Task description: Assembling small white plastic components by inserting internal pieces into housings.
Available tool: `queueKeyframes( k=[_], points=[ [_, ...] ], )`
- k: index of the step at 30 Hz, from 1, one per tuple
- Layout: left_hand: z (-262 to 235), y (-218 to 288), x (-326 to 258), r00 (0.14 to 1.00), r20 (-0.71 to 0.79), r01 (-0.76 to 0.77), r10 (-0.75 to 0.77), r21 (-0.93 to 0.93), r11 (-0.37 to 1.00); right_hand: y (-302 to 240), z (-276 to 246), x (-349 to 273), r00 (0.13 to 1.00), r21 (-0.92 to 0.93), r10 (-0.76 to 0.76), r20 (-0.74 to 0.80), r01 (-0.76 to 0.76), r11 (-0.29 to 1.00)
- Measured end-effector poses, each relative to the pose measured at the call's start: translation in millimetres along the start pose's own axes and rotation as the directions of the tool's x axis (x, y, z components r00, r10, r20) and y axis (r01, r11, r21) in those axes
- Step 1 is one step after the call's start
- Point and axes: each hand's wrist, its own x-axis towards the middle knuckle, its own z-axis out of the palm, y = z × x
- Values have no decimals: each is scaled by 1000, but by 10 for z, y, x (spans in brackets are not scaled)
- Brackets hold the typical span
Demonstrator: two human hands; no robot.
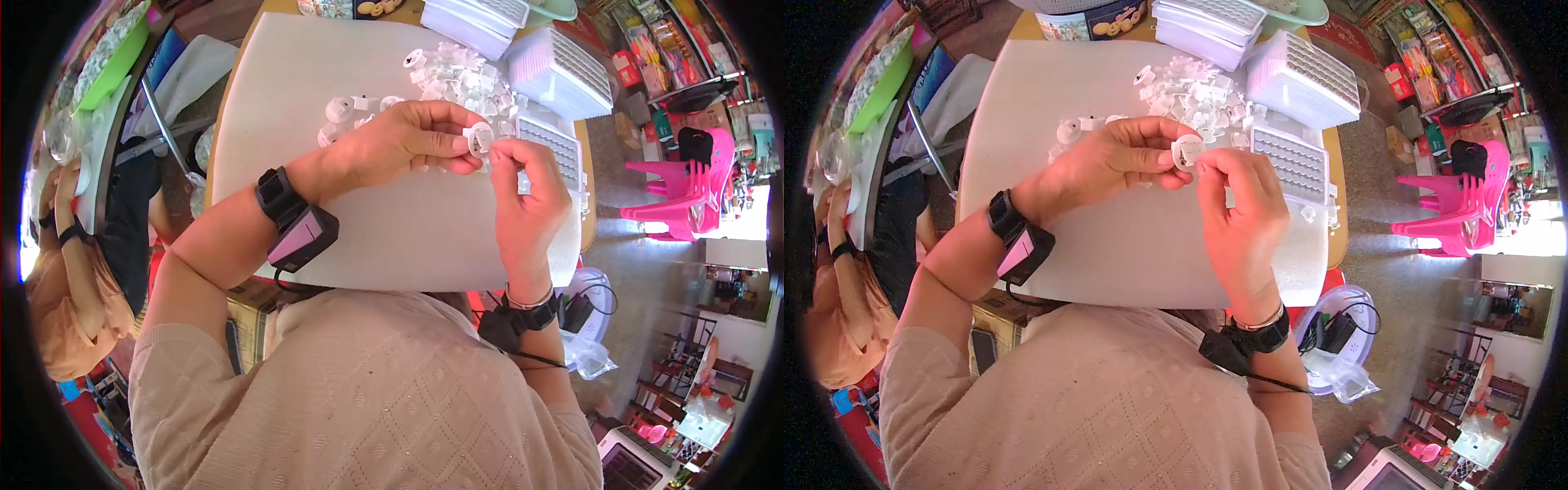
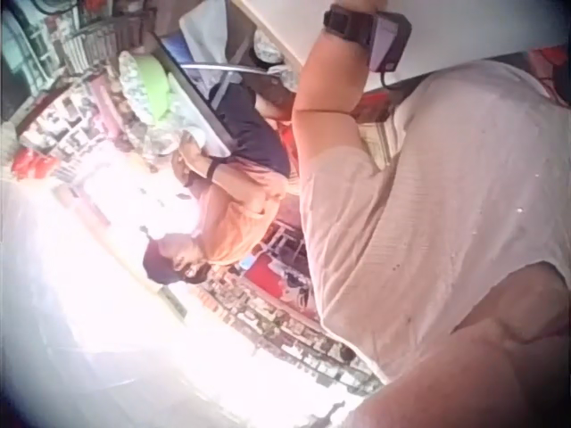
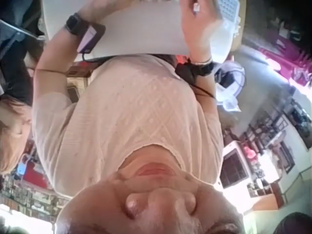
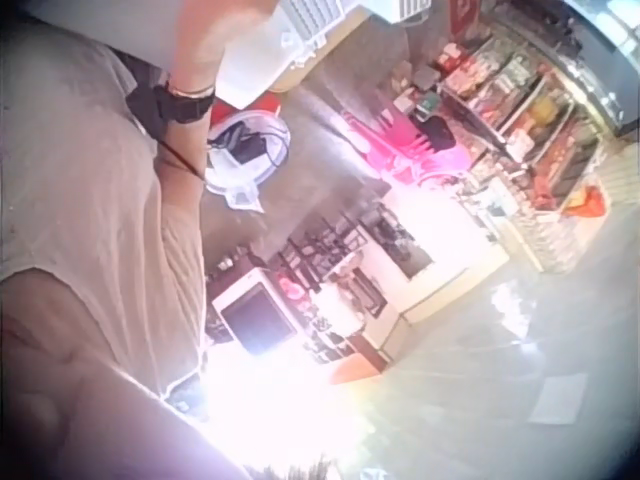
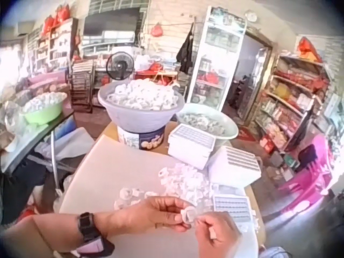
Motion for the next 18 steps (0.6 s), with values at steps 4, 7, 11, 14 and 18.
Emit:
queueKeyframes(
  k=[4,7,11,14,18],
  points=[
    [-22,5,0,997,-66,36,-28,122,992,41,20,29,999,-10,-33,25,33,999],
    [4,4,-1,994,-101,51,-33,189,981,60,22,33,996,97,73,46,-77,992],
    [-18,-47,7,999,-37,28,-26,59,998,62,7,10,996,149,82,27,-85,985],
    [-39,-63,21,1000,-12,6,-6,29,1000,68,4,-2,994,189,104,18,-105,976],
    [-15,-43,25,1000,13,-10,10,39,999,74,6,14,996,180,86,21,-88,980]
  ],
)
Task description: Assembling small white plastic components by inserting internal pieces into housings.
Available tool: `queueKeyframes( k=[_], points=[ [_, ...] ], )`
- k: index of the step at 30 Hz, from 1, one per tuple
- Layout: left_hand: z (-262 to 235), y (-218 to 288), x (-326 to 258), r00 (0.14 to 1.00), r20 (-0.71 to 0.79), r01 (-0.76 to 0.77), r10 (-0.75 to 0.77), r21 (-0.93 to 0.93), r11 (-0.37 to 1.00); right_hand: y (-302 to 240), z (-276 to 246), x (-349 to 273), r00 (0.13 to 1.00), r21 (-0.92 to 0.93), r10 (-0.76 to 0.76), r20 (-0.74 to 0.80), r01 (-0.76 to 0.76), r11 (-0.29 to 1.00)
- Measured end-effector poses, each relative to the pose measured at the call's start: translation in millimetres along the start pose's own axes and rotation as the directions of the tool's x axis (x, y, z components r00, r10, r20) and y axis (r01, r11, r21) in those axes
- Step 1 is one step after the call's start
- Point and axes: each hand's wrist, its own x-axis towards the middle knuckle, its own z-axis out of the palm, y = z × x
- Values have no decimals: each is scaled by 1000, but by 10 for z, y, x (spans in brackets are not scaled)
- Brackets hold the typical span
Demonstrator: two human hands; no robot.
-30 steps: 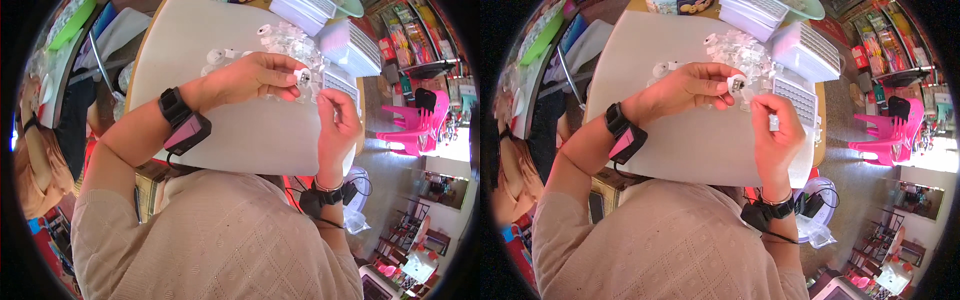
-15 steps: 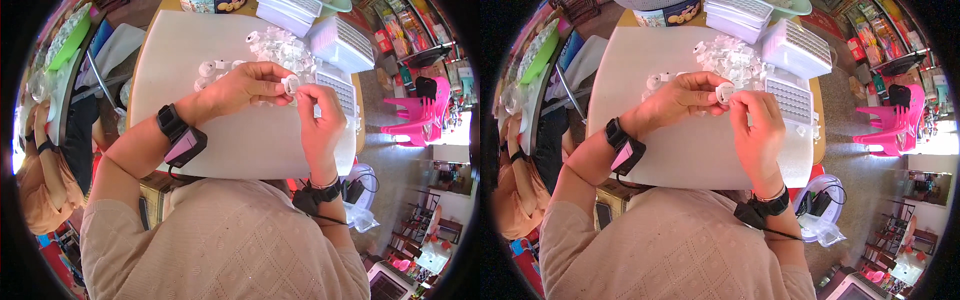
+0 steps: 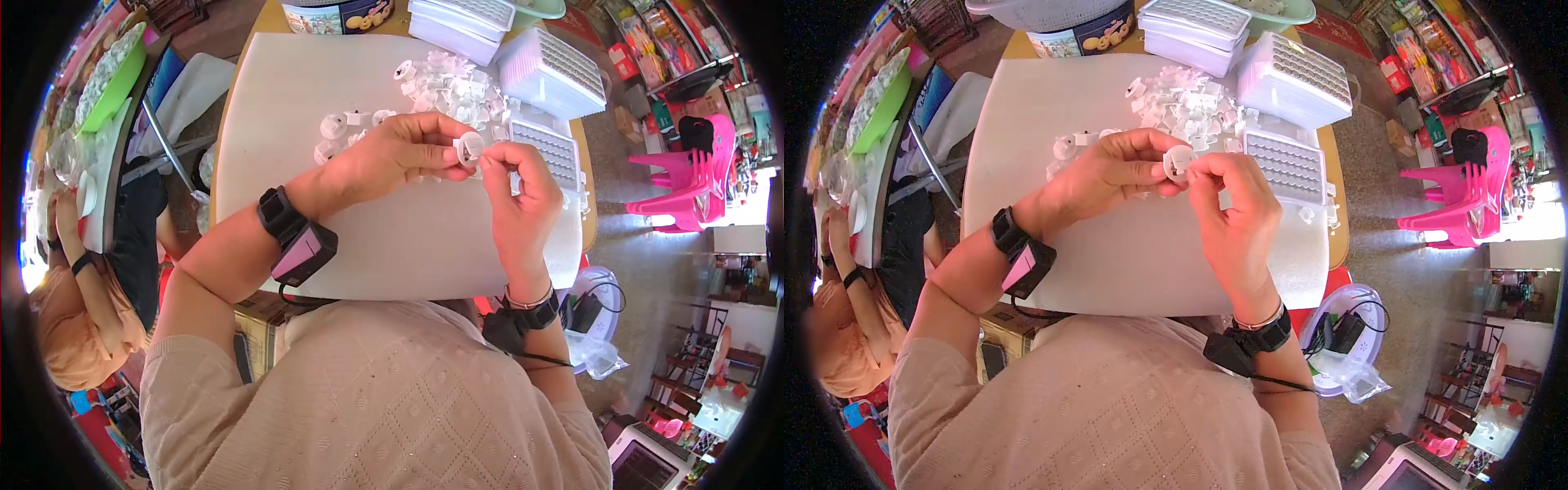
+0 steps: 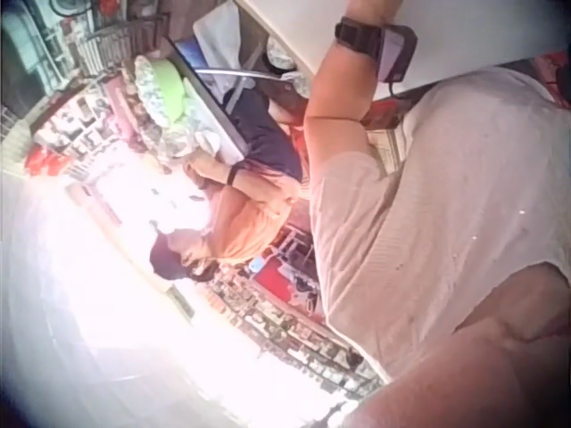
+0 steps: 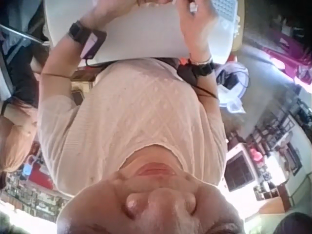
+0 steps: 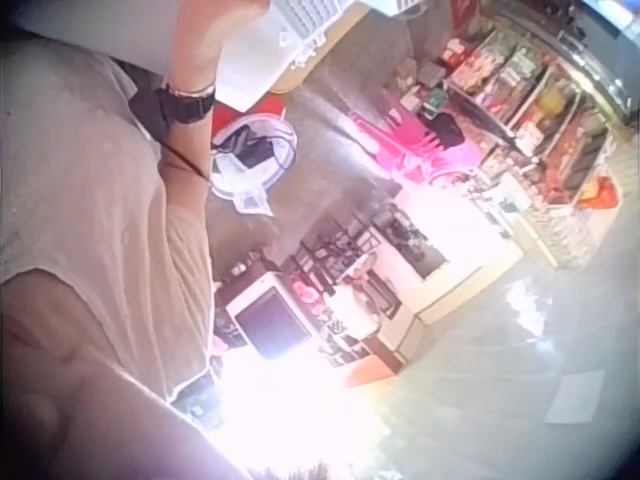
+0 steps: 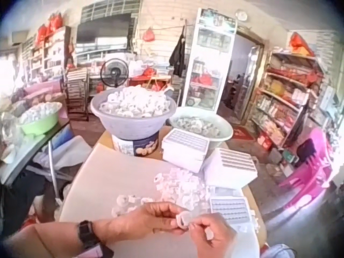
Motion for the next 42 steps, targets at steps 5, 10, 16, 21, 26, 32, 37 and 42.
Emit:
queueKeyframes(
  k=[5,10,16,21,26,32,37,42],
  points=[
    [-24,-1,-5,998,-32,-56,61,139,989,9,7,23,997,-7,51,54,-51,999],
    [86,105,-29,990,-131,19,44,445,895,63,26,21,927,338,359,106,-373,864],
    [130,74,-33,974,-170,-42,149,511,858,139,24,26,887,446,435,156,-456,770],
    [114,-7,0,955,-203,-51,217,608,792,235,129,-17,940,353,314,137,-342,871],
    [112,7,16,950,-248,17,189,647,762,217,128,-19,874,367,408,266,-483,795],
    [207,-42,46,952,-211,-24,223,672,740,233,152,-65,903,257,363,229,-416,872],
    [240,-96,31,945,-252,22,209,686,727,250,113,-90,947,199,266,181,-301,933],
    [340,-106,63,934,-306,45,186,616,786,310,105,-124,943,314,278,181,-323,893]
  ],
)
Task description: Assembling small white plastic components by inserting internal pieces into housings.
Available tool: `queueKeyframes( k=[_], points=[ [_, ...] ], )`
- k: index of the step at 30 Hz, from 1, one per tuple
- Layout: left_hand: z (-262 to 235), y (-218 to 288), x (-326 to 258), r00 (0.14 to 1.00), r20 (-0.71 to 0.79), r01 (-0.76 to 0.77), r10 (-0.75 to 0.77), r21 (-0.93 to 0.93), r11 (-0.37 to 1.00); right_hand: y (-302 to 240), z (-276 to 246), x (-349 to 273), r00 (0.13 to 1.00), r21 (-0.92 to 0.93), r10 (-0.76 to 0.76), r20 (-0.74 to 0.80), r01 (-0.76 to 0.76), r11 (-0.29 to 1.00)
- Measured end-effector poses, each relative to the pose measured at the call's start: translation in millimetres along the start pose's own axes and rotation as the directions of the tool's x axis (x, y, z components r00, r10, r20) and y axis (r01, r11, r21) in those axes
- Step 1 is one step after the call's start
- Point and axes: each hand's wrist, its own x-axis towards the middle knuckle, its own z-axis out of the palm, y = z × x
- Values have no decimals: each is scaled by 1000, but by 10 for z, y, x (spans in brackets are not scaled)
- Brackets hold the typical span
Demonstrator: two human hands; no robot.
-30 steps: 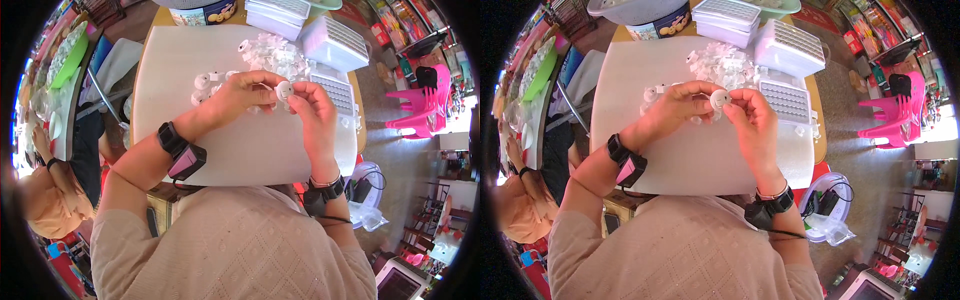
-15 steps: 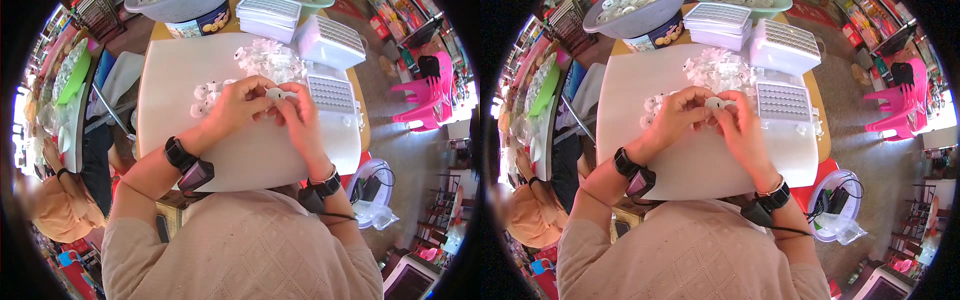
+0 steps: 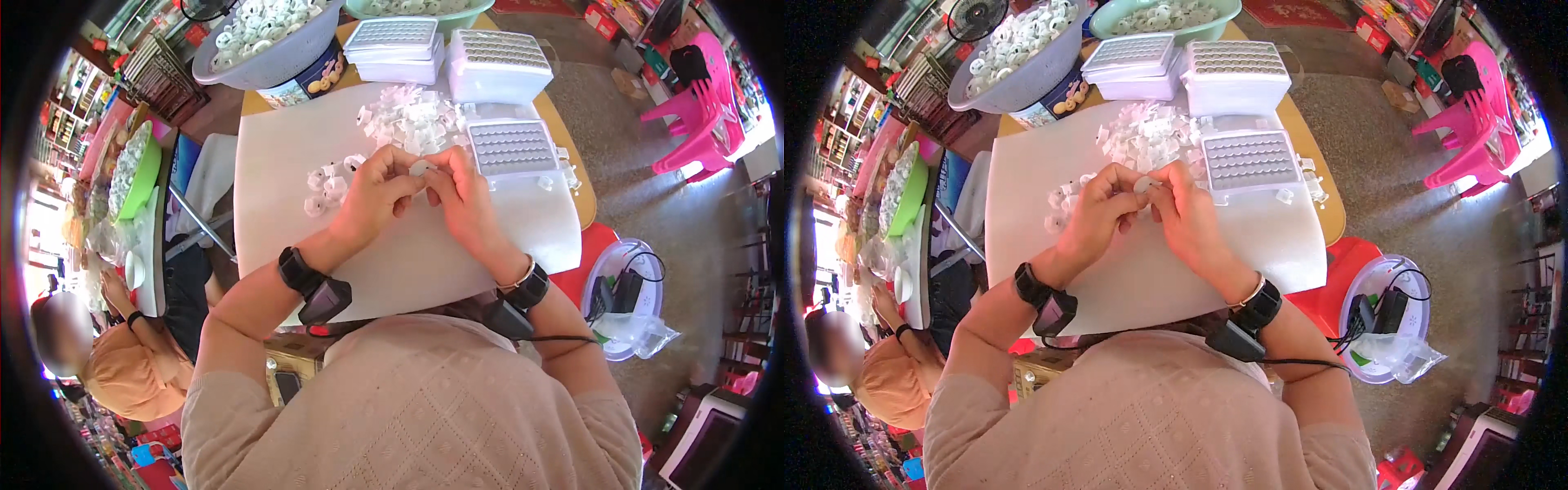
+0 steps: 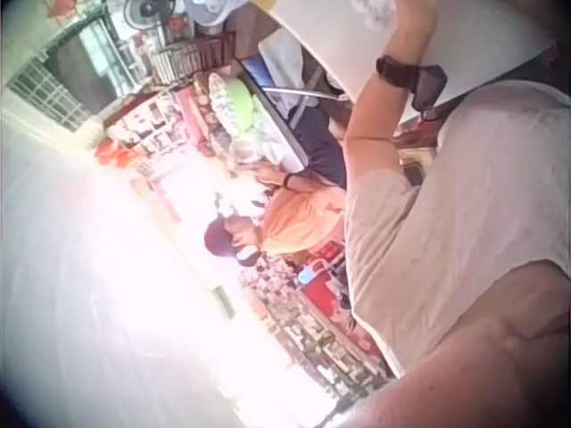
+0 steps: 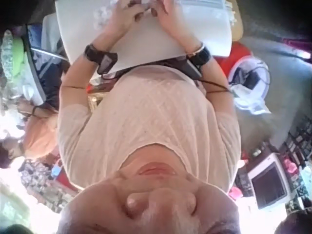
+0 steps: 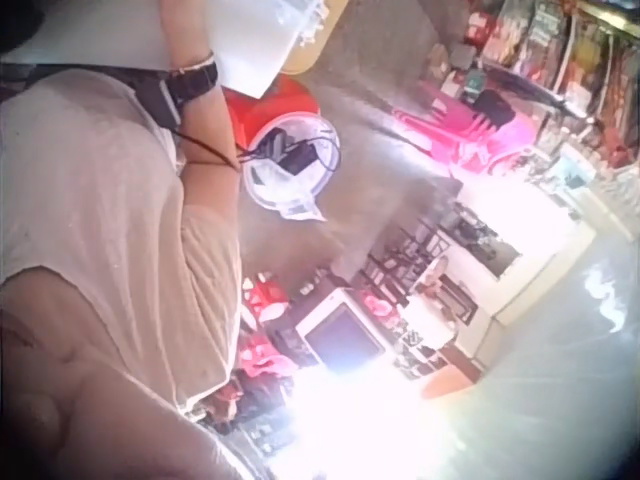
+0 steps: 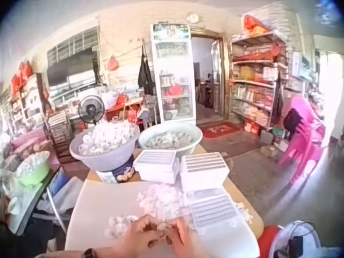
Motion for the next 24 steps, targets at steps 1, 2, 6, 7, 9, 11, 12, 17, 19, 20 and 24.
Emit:
queueKeyframes(
  k=[1,2,6,7,9,11,12,17,19,20,24],
  points=[
    [15,40,5,999,9,47,-46,-38,998,10,-10,4,1000,6,-6,-4,6,1000],
    [26,72,11,996,20,94,-93,-76,993,18,-21,7,1000,44,18,-15,-17,999],
    [4,113,44,990,71,133,-124,-131,982,70,-28,16,998,171,64,6,-64,983],
    [0,92,56,991,58,124,-118,-100,987,73,-27,17,998,176,60,7,-60,982],
    [20,96,45,993,43,117,-114,-65,991,86,-27,11,993,133,116,39,-120,984],
    [79,115,17,998,-21,62,-61,72,995,73,-23,1,998,97,65,14,-66,993],
    [101,106,16,998,-21,63,-61,76,995,68,-24,2,1000,54,12,-12,-11,998],
    [174,-20,51,996,-82,-29,37,101,994,218,-20,52,996,-28,-75,-55,73,997],
    [198,-8,57,996,-88,-19,28,96,995,235,-32,51,991,-59,-117,-71,113,992],
    [207,3,60,995,-95,-15,23,90,996,224,-40,52,991,-71,-105,-80,100,992],
    [158,71,41,990,-134,-18,46,200,980,55,-82,32,999,-19,-40,-18,39,999]
  ],
)
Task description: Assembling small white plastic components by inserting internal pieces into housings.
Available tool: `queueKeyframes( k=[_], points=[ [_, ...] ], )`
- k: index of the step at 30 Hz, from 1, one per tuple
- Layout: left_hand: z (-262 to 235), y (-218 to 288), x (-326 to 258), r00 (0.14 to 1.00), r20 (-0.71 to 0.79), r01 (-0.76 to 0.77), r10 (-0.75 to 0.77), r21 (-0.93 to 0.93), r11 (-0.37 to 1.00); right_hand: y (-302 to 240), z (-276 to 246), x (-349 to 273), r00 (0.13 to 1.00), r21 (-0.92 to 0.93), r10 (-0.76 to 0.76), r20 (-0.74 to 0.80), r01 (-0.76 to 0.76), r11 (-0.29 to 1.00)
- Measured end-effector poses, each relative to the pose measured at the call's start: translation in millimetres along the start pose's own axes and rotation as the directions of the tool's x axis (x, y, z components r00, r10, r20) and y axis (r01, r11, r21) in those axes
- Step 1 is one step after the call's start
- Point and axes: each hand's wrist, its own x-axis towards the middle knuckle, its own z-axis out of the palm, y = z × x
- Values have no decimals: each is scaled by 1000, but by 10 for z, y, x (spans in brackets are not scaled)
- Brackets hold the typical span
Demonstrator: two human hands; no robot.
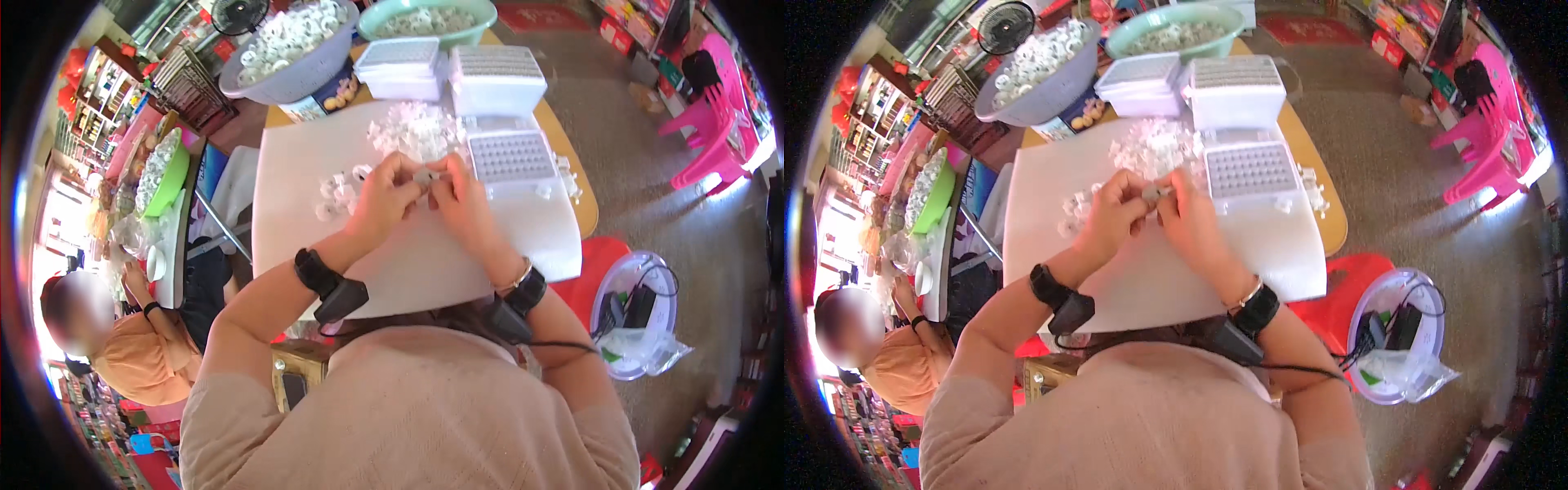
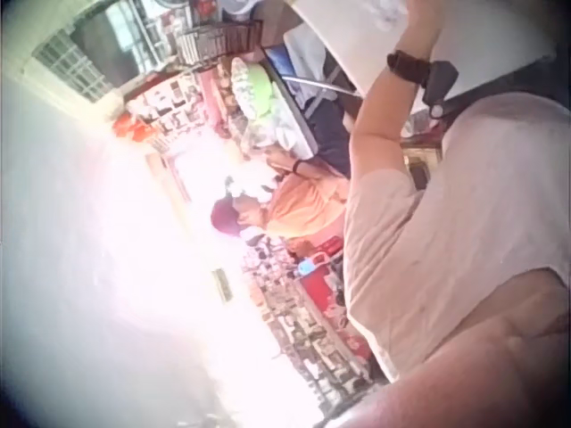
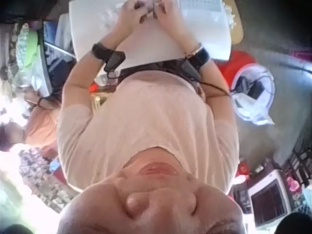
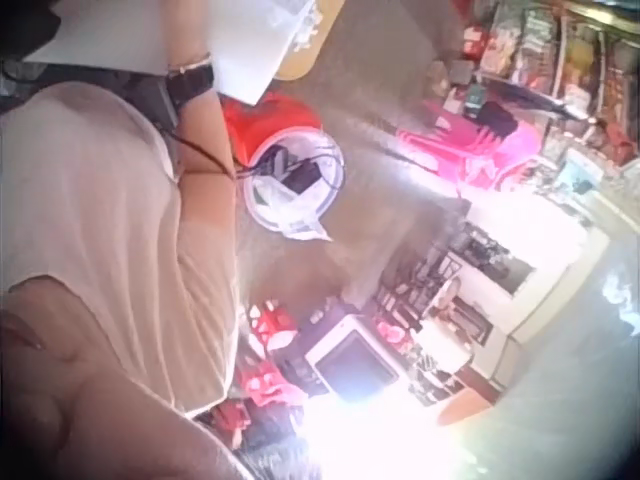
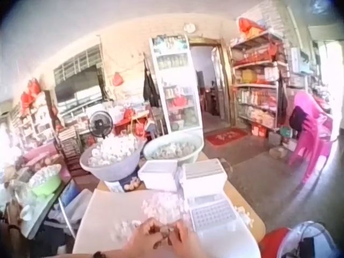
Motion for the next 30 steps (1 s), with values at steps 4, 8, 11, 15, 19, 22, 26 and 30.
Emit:
queueKeyframes(
  k=[4,8,11,15,19,22,26,30],
  points=[
    [-76,103,-19,992,89,94,-94,2,996,2,-17,-47,999,-27,-37,20,37,999],
    [-254,256,83,992,65,116,-110,-92,989,-116,14,-75,996,121,68,-54,-61,991],
    [-524,337,599,979,195,80,-57,-113,990,-31,60,-64,996,102,45,-72,-37,994],
    [-558,976,1149,988,-63,-152,138,-347,926,-17,64,-68,996,54,83,28,-84,995],
    [-576,764,978,992,-1,-124,126,-185,975,4,58,-55,998,46,58,-36,-56,997],
    [-781,406,581,992,2,-127,127,73,989,10,25,-40,998,90,57,-29,-54,994],
    [-952,155,-73,994,-94,7,51,533,846,4,16,-42,1000,62,-14,0,14,998],
    [-815,-104,-497,978,-57,-124,201,617,777,14,43,-50,999,57,-17,27,15,998]
  ],
)
